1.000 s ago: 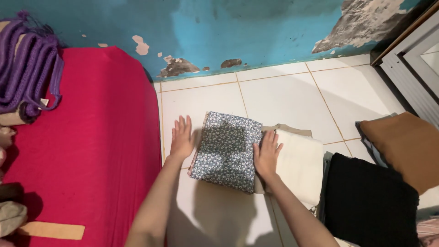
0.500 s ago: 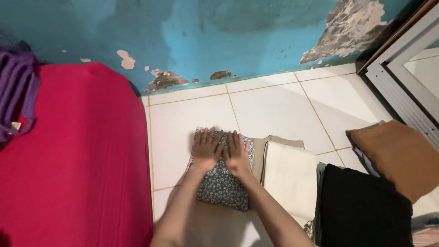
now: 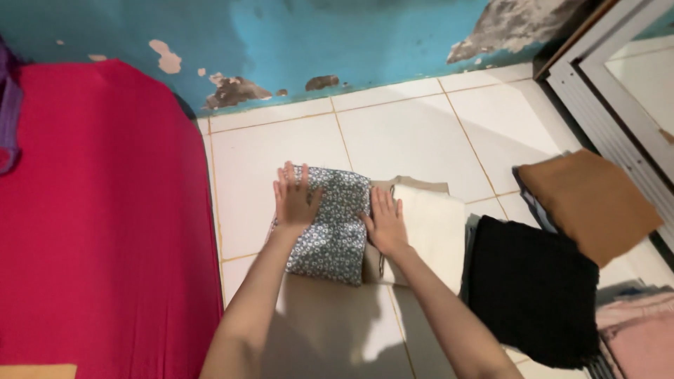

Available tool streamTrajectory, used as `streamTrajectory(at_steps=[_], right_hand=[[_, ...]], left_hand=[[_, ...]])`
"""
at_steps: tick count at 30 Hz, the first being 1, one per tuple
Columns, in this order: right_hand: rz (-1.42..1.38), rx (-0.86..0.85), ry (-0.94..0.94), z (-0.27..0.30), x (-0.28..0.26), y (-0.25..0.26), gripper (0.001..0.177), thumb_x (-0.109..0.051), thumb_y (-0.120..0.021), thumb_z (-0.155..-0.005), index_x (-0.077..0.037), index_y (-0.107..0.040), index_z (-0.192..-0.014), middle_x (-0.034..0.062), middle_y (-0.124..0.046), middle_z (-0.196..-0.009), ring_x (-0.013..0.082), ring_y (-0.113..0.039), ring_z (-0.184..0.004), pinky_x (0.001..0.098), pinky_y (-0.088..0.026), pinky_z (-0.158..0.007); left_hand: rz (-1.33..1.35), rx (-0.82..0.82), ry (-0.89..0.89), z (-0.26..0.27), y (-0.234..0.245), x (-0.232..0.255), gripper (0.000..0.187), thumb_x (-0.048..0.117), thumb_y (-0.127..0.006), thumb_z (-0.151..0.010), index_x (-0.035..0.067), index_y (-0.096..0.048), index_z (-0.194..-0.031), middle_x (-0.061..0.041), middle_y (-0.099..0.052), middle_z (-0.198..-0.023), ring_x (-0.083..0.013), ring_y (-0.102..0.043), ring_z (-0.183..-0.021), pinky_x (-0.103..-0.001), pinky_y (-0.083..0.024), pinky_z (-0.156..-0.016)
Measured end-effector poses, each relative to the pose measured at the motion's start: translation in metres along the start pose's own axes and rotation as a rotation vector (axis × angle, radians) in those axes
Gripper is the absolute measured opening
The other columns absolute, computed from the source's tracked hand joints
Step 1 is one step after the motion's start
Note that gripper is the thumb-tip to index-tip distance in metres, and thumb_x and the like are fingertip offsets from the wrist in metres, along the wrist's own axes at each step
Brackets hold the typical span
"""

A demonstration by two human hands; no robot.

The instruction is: The person is folding and neatly stacking various pieces of clothing, including trousers and shirts, on a tiled floor.

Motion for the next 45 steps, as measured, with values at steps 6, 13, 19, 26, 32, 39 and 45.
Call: streamTrajectory(at_steps=[6,13,19,26,32,39,45], right_hand=[[-0.026,0.015,-0.157,0.049,0.096,0.028,0.085,-0.061,-0.044,-0.099,-0.013,-0.018,-0.164,0.0126,-0.025,-0.168,0.0296,-0.019,-0.157,0.0525,-0.015,-0.127],[0.022,0.044,-0.326,0.109,0.162,0.054,0.086,-0.06,-0.038,-0.101,-0.01,-0.01,-0.165,0.012,-0.012,-0.172,0.0278,-0.008,-0.159,0.0498,-0.01,-0.128],[-0.164,0.103,-0.376,0.129,0.16,0.044,0.086,-0.048,-0.06,-0.097,-0.003,-0.025,-0.161,0.0206,-0.024,-0.167,0.0335,-0.021,-0.156,0.0478,-0.023,-0.127],[-0.476,0.159,-0.524,0.138,0.157,0.028,0.082,-0.044,-0.055,-0.101,-0.002,-0.02,-0.161,0.0252,-0.036,-0.155,0.039,-0.034,-0.149,0.0506,-0.035,-0.122],[-0.612,0.129,-0.643,0.136,0.189,-0.003,0.088,-0.058,-0.059,-0.097,-0.003,-0.028,-0.158,0.026,-0.043,-0.148,0.0388,-0.043,-0.144,0.0509,-0.041,-0.117],[-1.065,0.065,-0.889,0.14,0.182,0.008,0.108,-0.06,-0.085,-0.077,0.007,-0.042,-0.149,0.0348,-0.054,-0.139,0.0447,-0.054,-0.132,0.0575,-0.049,-0.103],[-1.553,-0.054,-0.879,0.149,0.118,0.069,0.101,-0.054,-0.078,-0.083,0.01,-0.04,-0.15,0.036,-0.047,-0.146,0.0484,-0.047,-0.137,0.0594,-0.041,-0.11]], left_hand=[[0.58,0.076,0.039,0.017,0.092,0.076,0.075,0.038,-0.051,-0.103,0.004,-0.021,-0.164,-0.03,0.002,-0.168,-0.0526,0.001,-0.153,-0.062,-0.012,-0.123],[0.802,-0.039,-0.095,0.044,0.101,0.179,0.079,0.03,-0.058,-0.099,-0.003,-0.021,-0.161,-0.037,-0.003,-0.165,-0.0595,-0.001,-0.149,-0.068,-0.012,-0.12],[0.681,0.001,-0.211,0.082,-0.043,0.203,0.076,0.027,-0.07,-0.096,0.002,-0.032,-0.157,-0.033,-0.03,-0.156,-0.052,-0.027,-0.147,-0.06,-0.031,-0.118],[0.646,-0.622,0.394,0.122,-0.138,0.196,0.093,0.055,-0.06,-0.089,0.002,-0.026,-0.158,-0.029,-0.027,-0.161,-0.0424,-0.025,-0.153,-0.054,-0.023,-0.125],[0.781,-0.684,0.475,0.132,-0.177,0.176,0.098,0.052,-0.065,-0.091,0.001,-0.018,-0.16,-0.027,-0.022,-0.165,-0.0372,-0.021,-0.155,-0.047,-0.023,-0.126],[0.935,-0.912,0.422,0.116,-0.152,0.181,0.106,0.062,-0.056,-0.097,-0.012,-0.01,-0.158,-0.034,-0.013,-0.165,-0.0392,-0.015,-0.155,-0.051,-0.02,-0.127],[1.097,-0.889,0.425,0.112,-0.084,0.201,0.111,0.06,-0.063,-0.095,-0.008,-0.003,-0.16,-0.032,-0.006,-0.167,-0.0374,-0.006,-0.157,-0.05,-0.009,-0.13]])
Point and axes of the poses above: each hand's wrist, its own z-axis away from the middle knuckle, its own y-axis out of the back of the hand, x = y × z, the point moved 6 cm from there along -z, towards the middle knuckle
